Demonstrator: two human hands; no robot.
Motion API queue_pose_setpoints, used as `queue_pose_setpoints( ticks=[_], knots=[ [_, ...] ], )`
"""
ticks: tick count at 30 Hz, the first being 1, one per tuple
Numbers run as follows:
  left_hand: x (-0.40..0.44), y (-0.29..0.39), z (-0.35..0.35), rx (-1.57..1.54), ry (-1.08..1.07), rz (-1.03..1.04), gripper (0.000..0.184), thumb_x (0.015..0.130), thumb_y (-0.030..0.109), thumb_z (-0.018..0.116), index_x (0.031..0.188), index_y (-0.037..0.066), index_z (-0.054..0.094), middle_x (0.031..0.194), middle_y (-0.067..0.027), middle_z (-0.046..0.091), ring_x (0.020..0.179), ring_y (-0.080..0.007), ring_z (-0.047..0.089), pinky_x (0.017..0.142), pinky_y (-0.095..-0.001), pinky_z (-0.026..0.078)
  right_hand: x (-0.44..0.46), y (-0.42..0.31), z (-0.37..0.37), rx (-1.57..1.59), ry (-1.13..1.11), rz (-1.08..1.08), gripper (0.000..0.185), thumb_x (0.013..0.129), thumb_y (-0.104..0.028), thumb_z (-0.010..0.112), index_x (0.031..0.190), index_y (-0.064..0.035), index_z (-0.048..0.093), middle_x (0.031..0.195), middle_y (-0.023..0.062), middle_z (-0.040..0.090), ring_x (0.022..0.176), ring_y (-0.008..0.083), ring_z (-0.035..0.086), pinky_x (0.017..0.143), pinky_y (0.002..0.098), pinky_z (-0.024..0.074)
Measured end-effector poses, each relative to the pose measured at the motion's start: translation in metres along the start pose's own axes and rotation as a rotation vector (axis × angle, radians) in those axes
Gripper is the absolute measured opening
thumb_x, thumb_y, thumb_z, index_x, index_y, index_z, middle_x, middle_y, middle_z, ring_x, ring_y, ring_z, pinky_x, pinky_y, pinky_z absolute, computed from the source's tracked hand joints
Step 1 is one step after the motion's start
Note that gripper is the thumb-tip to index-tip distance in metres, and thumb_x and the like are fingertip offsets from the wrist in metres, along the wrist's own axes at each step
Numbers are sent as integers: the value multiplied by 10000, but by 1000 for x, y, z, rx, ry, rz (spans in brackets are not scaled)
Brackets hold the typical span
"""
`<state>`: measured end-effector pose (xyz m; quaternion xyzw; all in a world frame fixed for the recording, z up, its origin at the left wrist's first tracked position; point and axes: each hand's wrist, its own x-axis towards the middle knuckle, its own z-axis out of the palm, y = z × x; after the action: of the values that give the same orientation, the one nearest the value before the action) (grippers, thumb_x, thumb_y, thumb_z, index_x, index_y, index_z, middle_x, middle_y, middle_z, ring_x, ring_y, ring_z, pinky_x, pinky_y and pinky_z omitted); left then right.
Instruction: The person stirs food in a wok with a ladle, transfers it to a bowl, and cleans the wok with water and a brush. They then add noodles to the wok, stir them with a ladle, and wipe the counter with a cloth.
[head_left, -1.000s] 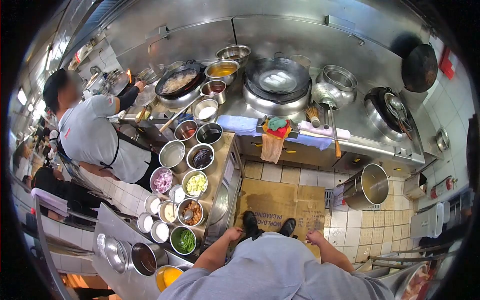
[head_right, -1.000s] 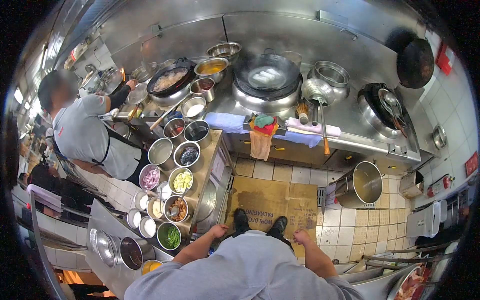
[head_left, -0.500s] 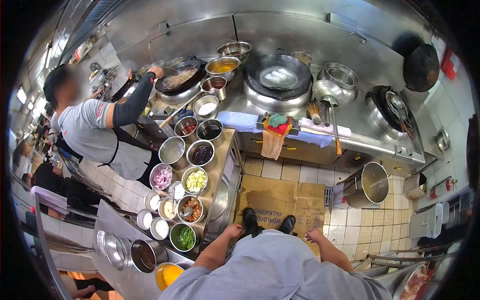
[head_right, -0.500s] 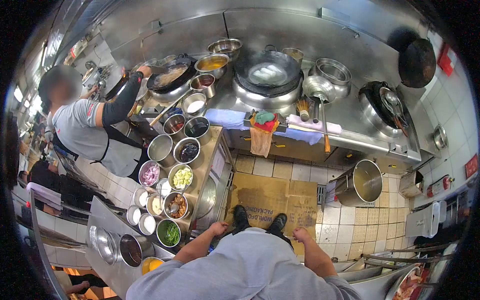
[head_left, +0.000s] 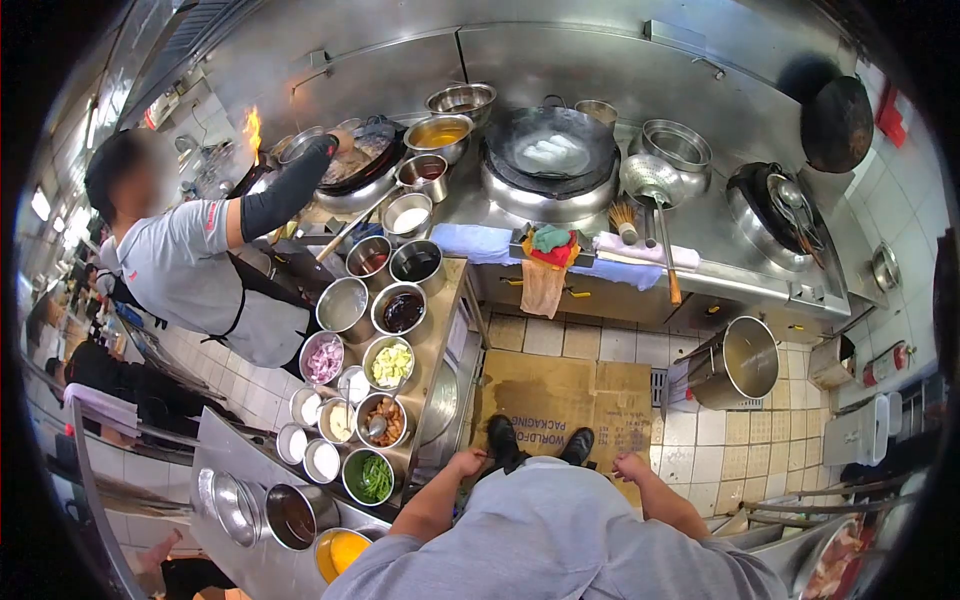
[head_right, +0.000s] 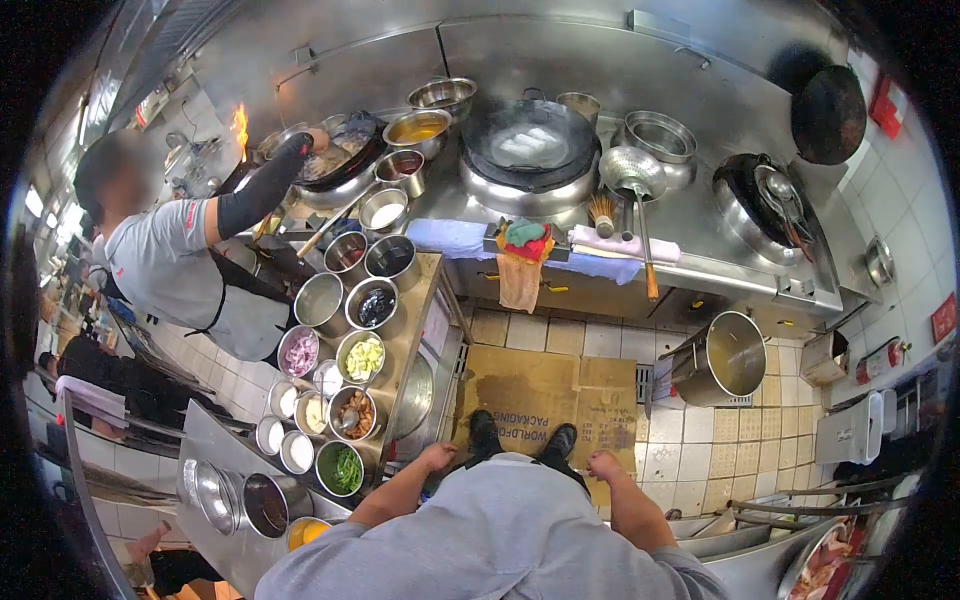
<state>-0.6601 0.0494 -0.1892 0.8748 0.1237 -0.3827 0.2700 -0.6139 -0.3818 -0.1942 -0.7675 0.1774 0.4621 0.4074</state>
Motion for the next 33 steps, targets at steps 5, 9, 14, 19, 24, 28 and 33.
queue_pose_setpoints(
  ticks=[5, 9, 14, 19, 24, 28, 33],
  knots=[
    [-4, 3, -1, -141, -7, -46, 328, 764, 292, 498, 1050, 167, 598, 1054, -106, 584, 974, -261, 551, 848, -325, 429, 0, 1, 0, 2, -6, 5, 238, 818, -238, 465, 968, -69, 541, 854, 75, 615, 668, 179, 613, 493, 308, 463],
    [11, -8, 10, -153, 34, -1, 329, 761, 288, 498, 1048, 163, 599, 1049, -114, 584, 974, -265, 550, 849, -328, 427, 3, 2, 1, -11, 9, 8, 232, 821, -239, 460, 951, -67, 546, 841, 73, 614, 660, 180, 610, 495, 309, 461],
    [3, 0, 2, -65, 15, 4, 334, 767, 298, 490, 1051, 157, 596, 1077, -112, 569, 1006, -268, 529, 868, -322, 416, 1, 2, 1, -27, 17, -2, 229, 825, -244, 458, 936, -66, 549, 833, 67, 612, 647, 171, 603, 497, 307, 457],
    [4, 0, 0, -73, -3, 28, 335, 774, 298, 469, 1050, 155, 594, 1089, -108, 563, 1020, -263, 520, 876, -321, 410, -4, -3, -1, -4, 23, 36, 254, 832, -263, 456, 969, -68, 543, 850, 68, 613, 661, 169, 600, 507, 299, 460],
    [-3, 4, -10, -67, -6, 47, 337, 761, 303, 482, 1042, 155, 595, 1081, -99, 569, 1013, -259, 526, 867, -325, 417, -4, -4, -7, -51, 24, 34, 300, 839, -280, 450, 1043, -75, 529, 887, 70, 613, 694, 177, 610, 527, 306, 473],
    [-4, 4, -10, -45, -31, 7, 348, 727, 316, 535, 1031, 159, 602, 1061, -98, 580, 975, -260, 548, 845, -330, 432, 1, -3, -10, -83, 3, 41, 306, 842, -280, 443, 1050, -72, 530, 915, 79, 614, 741, 188, 622, 544, 312, 486],
    [8, -5, 0, -32, -2, 62, 362, 711, 318, 564, 1038, 166, 601, 1057, -109, 581, 961, -264, 555, 843, -328, 432, 1, -8, -9, -57, -10, 34, 284, 836, -261, 441, 1016, -65, 541, 917, 79, 614, 722, 188, 626, 527, 300, 485]
  ],
)
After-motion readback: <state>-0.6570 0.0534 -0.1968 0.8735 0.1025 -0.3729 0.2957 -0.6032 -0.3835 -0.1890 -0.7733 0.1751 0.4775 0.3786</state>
